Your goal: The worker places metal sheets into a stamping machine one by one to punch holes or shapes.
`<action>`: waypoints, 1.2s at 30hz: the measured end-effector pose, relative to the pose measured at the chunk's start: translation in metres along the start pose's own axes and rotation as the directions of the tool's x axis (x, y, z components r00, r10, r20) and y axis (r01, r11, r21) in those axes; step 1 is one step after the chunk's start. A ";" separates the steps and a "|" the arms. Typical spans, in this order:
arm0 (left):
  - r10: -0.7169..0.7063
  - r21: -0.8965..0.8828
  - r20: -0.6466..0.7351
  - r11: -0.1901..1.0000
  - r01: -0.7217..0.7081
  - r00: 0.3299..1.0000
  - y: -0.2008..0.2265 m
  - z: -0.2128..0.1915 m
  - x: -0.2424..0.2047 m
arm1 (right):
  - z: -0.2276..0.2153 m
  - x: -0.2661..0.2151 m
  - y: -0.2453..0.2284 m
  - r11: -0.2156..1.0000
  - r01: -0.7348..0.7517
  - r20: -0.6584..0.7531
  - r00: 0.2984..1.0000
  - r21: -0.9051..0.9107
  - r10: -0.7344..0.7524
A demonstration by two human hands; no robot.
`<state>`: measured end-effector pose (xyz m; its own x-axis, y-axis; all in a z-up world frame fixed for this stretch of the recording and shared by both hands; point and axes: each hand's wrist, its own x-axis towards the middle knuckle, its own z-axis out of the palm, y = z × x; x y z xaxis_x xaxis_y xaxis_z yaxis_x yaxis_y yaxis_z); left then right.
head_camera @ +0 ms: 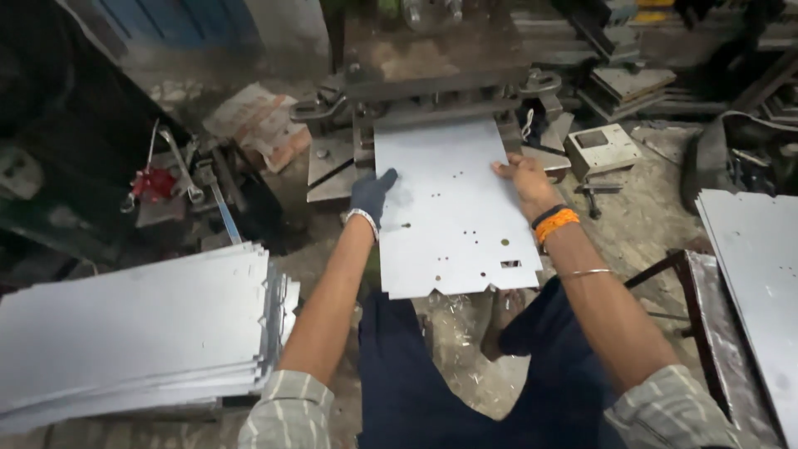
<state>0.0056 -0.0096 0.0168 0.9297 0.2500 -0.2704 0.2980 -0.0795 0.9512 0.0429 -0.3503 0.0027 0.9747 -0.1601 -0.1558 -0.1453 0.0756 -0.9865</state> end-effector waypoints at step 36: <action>0.080 0.406 0.088 0.907 -0.109 0.993 0.018 -0.012 -0.019 | 0.011 -0.042 -0.026 0.998 0.018 0.091 0.996 -0.057 -0.013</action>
<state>-0.0097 -0.0045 0.0410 0.9660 0.1572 -0.2055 0.2570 -0.4909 0.8324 0.0076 -0.3349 0.0352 0.9879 -0.0711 -0.1377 -0.1369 0.0160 -0.9905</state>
